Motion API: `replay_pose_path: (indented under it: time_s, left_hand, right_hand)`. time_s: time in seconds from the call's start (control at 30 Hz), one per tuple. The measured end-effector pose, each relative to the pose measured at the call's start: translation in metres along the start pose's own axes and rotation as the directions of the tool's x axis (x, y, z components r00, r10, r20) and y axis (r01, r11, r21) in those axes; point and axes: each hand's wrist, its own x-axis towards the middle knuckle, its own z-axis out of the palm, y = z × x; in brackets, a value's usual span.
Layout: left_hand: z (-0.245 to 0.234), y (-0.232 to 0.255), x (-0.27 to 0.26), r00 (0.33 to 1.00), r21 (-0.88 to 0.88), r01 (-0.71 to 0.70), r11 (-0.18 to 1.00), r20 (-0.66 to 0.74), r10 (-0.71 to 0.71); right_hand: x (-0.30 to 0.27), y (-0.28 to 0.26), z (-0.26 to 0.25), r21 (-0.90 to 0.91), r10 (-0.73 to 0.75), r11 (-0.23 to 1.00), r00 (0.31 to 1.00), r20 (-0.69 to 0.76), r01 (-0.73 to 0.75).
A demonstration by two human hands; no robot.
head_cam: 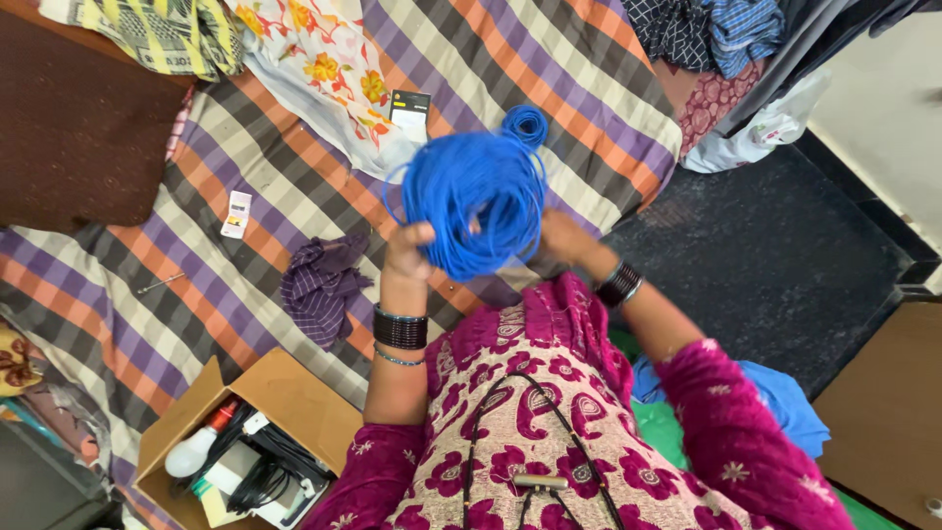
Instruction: The person coils a long blue cable by hand into a neat bundle. They repeatedly wrap the cable around their left hand and adjust the loops to form a compact coil.
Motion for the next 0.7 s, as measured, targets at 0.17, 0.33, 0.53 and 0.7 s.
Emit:
replay_pose_path:
  time_s: [0.17,0.33,0.53,0.7]
  left_hand:
    - [0.054,0.025,-0.008,0.974,0.429,0.226,0.875,-0.124,-0.191]
    - [0.094,0.018,0.01,0.952,0.746,0.271,0.608,-0.115,-0.284]
    - [0.1,0.002,0.03,0.968,0.762,0.138,0.632,-0.24,0.078]
    - [0.077,-0.01,0.037,0.938,0.712,0.017,0.702,-0.255,0.235]
  right_hand:
    - [0.058,0.02,-0.089,-0.443,-0.059,0.893,0.997,0.053,0.076]
    - [0.112,-0.084,-0.198,-0.645,-0.236,0.748,0.971,-0.037,0.157]
    - [0.093,-0.199,-0.2,-0.463,0.097,0.882,0.995,-0.009,-0.09]
    - [0.062,-0.248,-0.156,-0.01,0.247,0.968,0.953,-0.176,-0.253]
